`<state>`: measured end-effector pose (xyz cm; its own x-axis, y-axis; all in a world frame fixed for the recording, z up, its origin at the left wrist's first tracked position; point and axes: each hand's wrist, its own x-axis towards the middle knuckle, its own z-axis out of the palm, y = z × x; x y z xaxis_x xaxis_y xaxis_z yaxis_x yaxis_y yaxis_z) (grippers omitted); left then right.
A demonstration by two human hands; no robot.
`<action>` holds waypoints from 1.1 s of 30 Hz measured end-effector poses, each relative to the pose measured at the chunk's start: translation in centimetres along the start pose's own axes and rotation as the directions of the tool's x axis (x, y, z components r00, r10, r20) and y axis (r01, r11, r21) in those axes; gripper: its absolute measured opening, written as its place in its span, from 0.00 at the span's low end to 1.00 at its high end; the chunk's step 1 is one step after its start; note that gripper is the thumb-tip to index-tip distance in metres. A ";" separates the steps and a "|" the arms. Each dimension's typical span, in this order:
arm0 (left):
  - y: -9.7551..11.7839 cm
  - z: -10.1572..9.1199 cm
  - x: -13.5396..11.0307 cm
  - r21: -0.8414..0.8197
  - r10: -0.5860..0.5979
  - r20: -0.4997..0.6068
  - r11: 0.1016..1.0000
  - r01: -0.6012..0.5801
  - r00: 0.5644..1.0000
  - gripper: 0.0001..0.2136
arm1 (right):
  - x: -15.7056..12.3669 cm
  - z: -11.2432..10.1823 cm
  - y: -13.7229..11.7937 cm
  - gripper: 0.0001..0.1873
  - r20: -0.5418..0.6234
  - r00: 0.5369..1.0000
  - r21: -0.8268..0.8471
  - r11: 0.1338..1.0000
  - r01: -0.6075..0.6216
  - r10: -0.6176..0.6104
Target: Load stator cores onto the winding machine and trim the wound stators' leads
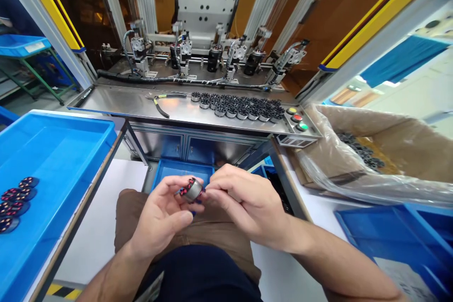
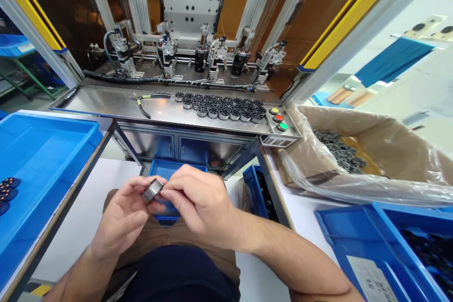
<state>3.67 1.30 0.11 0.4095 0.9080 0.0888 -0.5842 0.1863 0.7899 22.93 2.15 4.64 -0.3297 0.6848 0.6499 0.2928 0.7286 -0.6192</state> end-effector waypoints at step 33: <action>0.1 -0.1 0.7 0.020 -0.199 0.117 0.980 0.198 0.973 0.14 | 1.1 -0.2 0.6 0.05 -0.017 0.999 0.132 0.991 0.032 -0.030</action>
<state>3.83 1.96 0.21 0.5971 0.8022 0.0001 -0.4774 0.3552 0.8037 22.92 3.33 5.06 -0.3233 0.6626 0.6756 0.1611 0.7420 -0.6507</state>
